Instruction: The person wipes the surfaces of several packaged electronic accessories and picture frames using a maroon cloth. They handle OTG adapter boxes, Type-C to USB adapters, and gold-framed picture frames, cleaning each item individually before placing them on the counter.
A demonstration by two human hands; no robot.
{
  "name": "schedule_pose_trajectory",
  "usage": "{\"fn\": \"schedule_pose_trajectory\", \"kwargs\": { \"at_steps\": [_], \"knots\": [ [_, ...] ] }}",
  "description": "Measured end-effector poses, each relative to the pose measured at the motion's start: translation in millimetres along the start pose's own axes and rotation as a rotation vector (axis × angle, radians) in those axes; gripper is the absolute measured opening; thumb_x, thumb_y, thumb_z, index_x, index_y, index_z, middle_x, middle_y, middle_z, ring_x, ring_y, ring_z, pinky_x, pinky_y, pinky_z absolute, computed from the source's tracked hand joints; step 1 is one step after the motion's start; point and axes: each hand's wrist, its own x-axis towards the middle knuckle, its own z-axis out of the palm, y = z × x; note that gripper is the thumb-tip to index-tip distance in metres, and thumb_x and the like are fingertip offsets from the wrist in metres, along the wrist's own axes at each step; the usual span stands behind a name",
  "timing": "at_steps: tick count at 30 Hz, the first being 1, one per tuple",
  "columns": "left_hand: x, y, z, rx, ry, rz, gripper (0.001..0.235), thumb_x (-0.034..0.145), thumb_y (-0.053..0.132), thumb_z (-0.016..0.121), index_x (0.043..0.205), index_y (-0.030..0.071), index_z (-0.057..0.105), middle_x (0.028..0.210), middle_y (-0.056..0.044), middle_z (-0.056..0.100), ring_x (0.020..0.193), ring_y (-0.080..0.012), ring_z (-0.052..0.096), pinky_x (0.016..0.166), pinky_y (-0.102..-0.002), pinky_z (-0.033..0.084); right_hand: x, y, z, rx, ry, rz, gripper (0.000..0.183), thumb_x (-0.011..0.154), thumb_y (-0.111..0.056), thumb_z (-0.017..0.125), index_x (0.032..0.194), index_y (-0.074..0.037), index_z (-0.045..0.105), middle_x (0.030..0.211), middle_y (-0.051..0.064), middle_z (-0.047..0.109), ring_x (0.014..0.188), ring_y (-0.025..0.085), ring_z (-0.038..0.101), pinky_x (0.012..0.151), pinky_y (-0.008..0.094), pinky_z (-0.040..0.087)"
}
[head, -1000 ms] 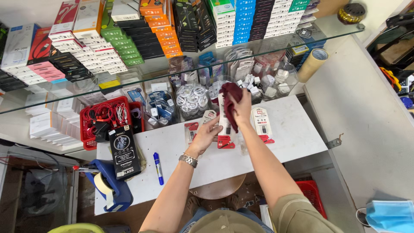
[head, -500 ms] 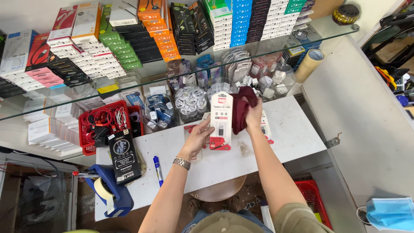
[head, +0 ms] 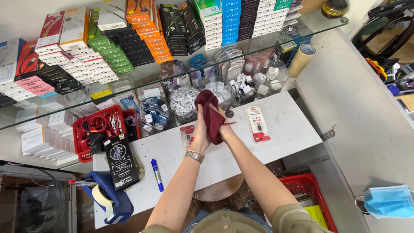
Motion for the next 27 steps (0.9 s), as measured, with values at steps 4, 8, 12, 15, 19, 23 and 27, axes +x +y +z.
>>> {"fn": "schedule_pose_trajectory", "kwargs": {
  "at_steps": [4,8,12,15,19,23,27],
  "knots": [
    [4.8,14.7,6.5,-0.127,0.037,0.018,0.08,0.09,0.069,0.053,0.147,0.013,0.053,0.145,-0.008,0.057,0.13,-0.0239,0.055,0.111,-0.038,0.044,3.1,-2.9,3.6,-0.537,-0.08,-0.363,0.056,0.103,-0.033,0.057,0.147,0.001,0.048,0.151,0.015,0.052,0.141,0.024,0.047,0.116,0.033,0.034],
    [-1.5,5.4,0.2,-0.147,0.085,0.059,0.073,0.091,0.067,0.052,0.141,0.016,0.058,0.139,-0.002,0.063,0.124,-0.0193,0.06,0.109,-0.034,0.045,-16.4,-0.8,16.3,-0.689,-0.013,-0.468,0.054,0.106,-0.031,0.053,0.148,0.001,0.046,0.153,0.017,0.05,0.144,0.028,0.045,0.118,0.033,0.032],
    [8.2,13.3,3.4,-0.335,-0.065,0.106,0.06,0.101,0.056,0.058,0.136,0.007,0.061,0.129,-0.011,0.064,0.114,-0.0254,0.061,0.106,-0.038,0.046,-30.6,-11.4,22.6,-0.77,0.07,-0.507,0.054,0.103,-0.029,0.058,0.146,0.002,0.048,0.145,0.017,0.058,0.138,0.031,0.053,0.113,0.034,0.039],
    [1.4,13.5,-3.9,-0.37,-0.08,0.177,0.049,0.103,0.048,0.06,0.133,0.009,0.059,0.13,-0.008,0.063,0.116,-0.0242,0.06,0.106,-0.039,0.046,-45.9,5.9,15.7,-0.8,0.111,-0.547,0.047,0.104,-0.029,0.058,0.137,0.004,0.056,0.139,0.019,0.064,0.131,0.03,0.062,0.11,0.034,0.044],
    [1.1,6.3,-3.2,-0.281,-0.02,0.037,0.067,0.088,0.057,0.054,0.127,0.003,0.064,0.124,-0.009,0.072,0.111,-0.0239,0.069,0.102,-0.036,0.05,-46.6,7.6,2.6,0.13,0.077,-0.338,0.051,0.109,-0.028,0.056,0.145,0.008,0.055,0.14,0.027,0.061,0.124,0.029,0.058,0.106,0.037,0.044],
    [17.6,4.7,-25.3,-0.313,-0.074,0.011,0.067,0.093,0.056,0.057,0.136,0.005,0.061,0.125,-0.009,0.066,0.109,-0.0257,0.064,0.1,-0.043,0.048,-62.6,-23.1,-1.0,-0.673,0.264,-0.758,0.06,0.104,-0.034,0.059,0.149,0.002,0.043,0.15,0.023,0.049,0.135,0.028,0.049,0.112,0.034,0.043],
    [41.8,-8.7,-56.7,-0.257,-0.16,0.019,0.072,0.097,0.06,0.058,0.145,0.007,0.061,0.112,-0.011,0.059,0.095,-0.029,0.059,0.085,-0.045,0.049,-66.5,-51.8,23.4,0.751,-0.263,-0.159,0.056,0.103,-0.032,0.052,0.148,-0.001,0.045,0.148,0.02,0.055,0.137,0.032,0.051,0.116,0.039,0.04]
  ]
}}
